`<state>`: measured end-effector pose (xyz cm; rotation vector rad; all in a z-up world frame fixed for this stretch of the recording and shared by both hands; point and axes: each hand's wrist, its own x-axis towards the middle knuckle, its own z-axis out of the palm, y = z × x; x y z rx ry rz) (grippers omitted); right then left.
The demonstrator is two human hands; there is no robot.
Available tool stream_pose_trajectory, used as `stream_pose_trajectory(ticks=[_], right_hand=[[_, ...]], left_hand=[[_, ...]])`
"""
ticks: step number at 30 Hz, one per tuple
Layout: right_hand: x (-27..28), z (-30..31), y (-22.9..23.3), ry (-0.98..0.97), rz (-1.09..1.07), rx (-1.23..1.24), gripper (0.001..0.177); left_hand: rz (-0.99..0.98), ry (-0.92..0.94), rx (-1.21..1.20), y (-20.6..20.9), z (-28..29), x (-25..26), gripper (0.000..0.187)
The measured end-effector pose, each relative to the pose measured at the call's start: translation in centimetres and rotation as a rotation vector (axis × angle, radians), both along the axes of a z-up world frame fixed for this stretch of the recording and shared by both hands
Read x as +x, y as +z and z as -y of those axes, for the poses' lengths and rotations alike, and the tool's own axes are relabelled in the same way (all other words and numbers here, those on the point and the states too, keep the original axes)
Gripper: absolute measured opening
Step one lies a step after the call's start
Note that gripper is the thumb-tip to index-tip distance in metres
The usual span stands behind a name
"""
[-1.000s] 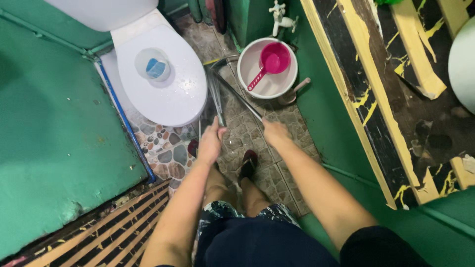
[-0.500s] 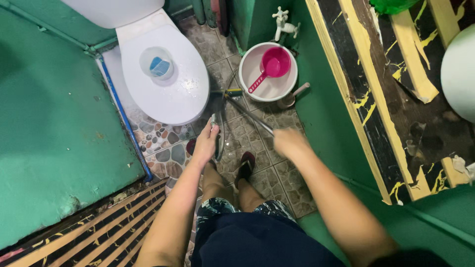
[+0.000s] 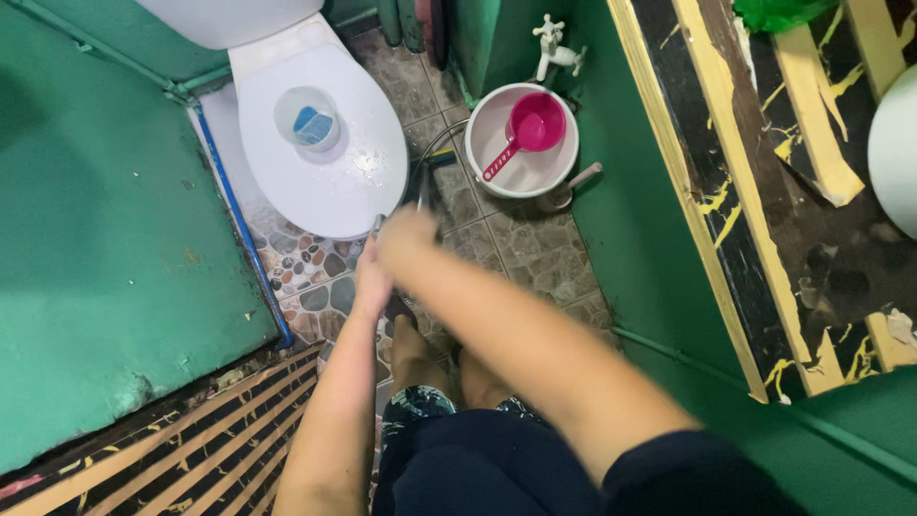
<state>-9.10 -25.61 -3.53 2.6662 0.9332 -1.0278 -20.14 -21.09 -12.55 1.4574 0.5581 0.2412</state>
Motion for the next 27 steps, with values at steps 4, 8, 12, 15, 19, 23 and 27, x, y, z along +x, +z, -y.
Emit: stream_pose_trajectory(ticks=[4,8,12,15,19,23,27], right_hand=[[-4.2,0.8,-0.9,-0.151,-0.143,-0.041,0.038],[-3.5,8.5,-2.3,0.005,-0.119,0.082,0.031],[0.6,16.3,-5.1,-0.353,-0.267,0.273,0.060],[0.4,22.5,-6.8,-1.474,-1.222,0.696,0.069],[-1.3,28.0,-4.6,-1.798,-1.503,0.872,0.067],[-2.5,28.3,-0.6,-1.834,-1.265,0.700,0.066],[-2.0,27.0,-0.6,-1.712,-1.152,0.538,0.063]], left_hand=[[-0.380,0.129,0.166,-0.1,-1.9,-0.5,0.047],[-0.356,0.115,0.197,0.1,-2.2,-1.5,0.042],[-0.394,0.118,0.226,0.6,-2.4,-2.0,0.039],[-0.347,0.113,0.196,0.6,-2.2,-1.8,0.039],[-0.276,0.105,0.146,0.1,-2.3,-1.6,0.039],[-0.345,0.046,0.163,1.4,-2.6,0.0,0.041],[-0.388,-0.032,0.225,3.6,-2.2,0.9,0.042]])
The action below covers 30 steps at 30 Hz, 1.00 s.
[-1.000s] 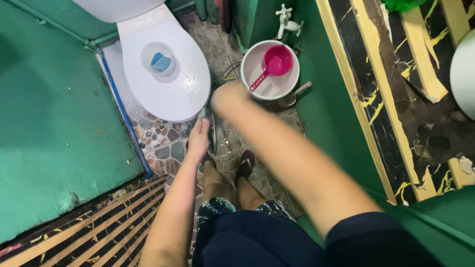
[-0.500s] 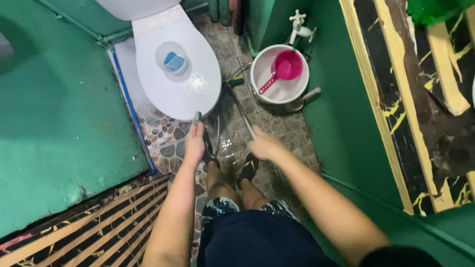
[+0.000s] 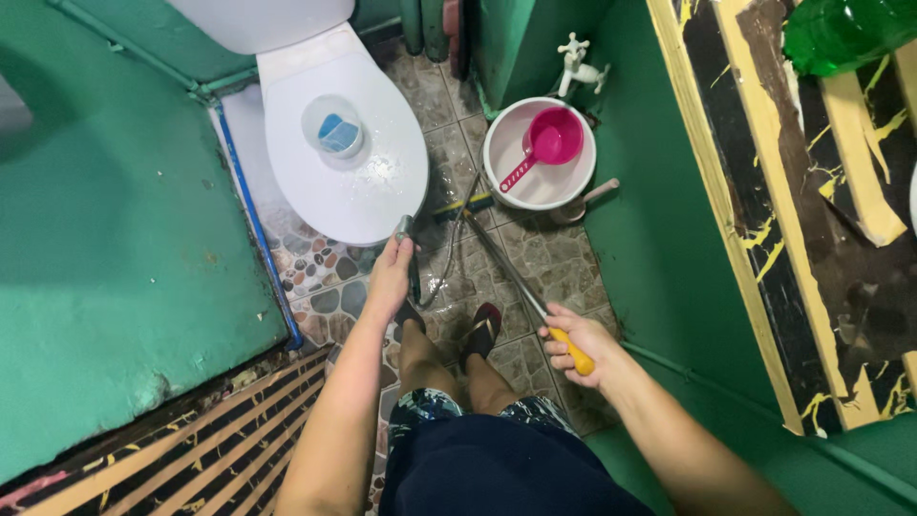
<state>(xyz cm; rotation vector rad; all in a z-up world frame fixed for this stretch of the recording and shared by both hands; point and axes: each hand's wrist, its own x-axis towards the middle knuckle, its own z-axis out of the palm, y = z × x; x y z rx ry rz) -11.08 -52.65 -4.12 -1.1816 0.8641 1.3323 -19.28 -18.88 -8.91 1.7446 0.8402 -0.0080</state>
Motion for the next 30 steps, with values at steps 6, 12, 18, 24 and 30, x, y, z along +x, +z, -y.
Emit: stream_pose_trajectory(ticks=[6,12,18,24,30], right_hand=[[1.6,-0.5,-1.8,-0.208,-0.090,0.057,0.052],[1.0,0.1,-3.4,-0.545,-0.452,0.491,0.021],[1.8,-2.1,-7.8,-0.374,-0.274,0.258,0.028],[9.6,-10.0,-16.2,-0.257,-0.243,0.428,0.028],[5.9,-8.1,-10.0,-0.354,-0.281,0.463,0.030]], left_hand=[[0.160,-0.113,-0.065,3.8,-0.1,0.6,0.054],[0.082,-0.094,-0.114,10.3,-1.5,1.3,0.058],[0.133,-0.131,-0.171,14.6,-1.8,2.9,0.061],[0.148,-0.106,-0.126,13.0,-2.7,4.6,0.062],[0.314,-0.043,-0.238,10.7,-2.5,4.8,0.060]])
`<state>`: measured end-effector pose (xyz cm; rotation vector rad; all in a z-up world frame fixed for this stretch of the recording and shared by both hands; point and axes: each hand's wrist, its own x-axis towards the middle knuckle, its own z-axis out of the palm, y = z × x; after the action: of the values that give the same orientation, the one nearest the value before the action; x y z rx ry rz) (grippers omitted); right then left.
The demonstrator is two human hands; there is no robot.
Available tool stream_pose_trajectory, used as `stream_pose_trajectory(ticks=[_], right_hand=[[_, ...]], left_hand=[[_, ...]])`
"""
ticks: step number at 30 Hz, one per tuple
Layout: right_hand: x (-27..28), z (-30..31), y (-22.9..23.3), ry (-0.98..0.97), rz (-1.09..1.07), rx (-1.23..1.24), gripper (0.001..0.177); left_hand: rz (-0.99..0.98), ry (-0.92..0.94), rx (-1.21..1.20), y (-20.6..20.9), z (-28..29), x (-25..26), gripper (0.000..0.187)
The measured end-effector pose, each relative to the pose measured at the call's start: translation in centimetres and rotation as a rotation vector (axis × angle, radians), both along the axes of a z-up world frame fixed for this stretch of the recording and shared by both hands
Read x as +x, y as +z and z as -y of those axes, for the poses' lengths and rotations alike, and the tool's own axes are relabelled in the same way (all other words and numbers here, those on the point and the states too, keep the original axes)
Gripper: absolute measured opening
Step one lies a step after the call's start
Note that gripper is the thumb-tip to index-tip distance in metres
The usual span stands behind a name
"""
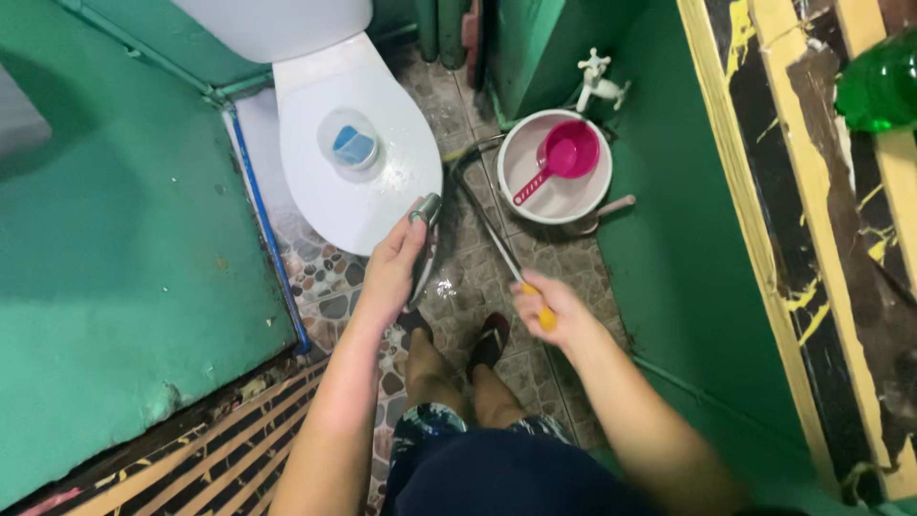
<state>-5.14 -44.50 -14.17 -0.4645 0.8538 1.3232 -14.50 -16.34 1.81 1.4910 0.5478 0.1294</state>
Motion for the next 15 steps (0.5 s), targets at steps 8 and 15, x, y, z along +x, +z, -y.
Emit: stream_pose_trajectory(ticks=[8,15], right_hand=[[-5.2,4.5,3.3,-0.083,0.092,-0.245,0.013],[2.4,-4.0,-5.9,-0.025,0.250,-0.194,0.012]], left_hand=[[-0.095,-0.001,-0.044,-0.5,0.6,-1.6,0.057],[-0.050,0.008,0.063,-1.1,1.2,-1.8,0.054]])
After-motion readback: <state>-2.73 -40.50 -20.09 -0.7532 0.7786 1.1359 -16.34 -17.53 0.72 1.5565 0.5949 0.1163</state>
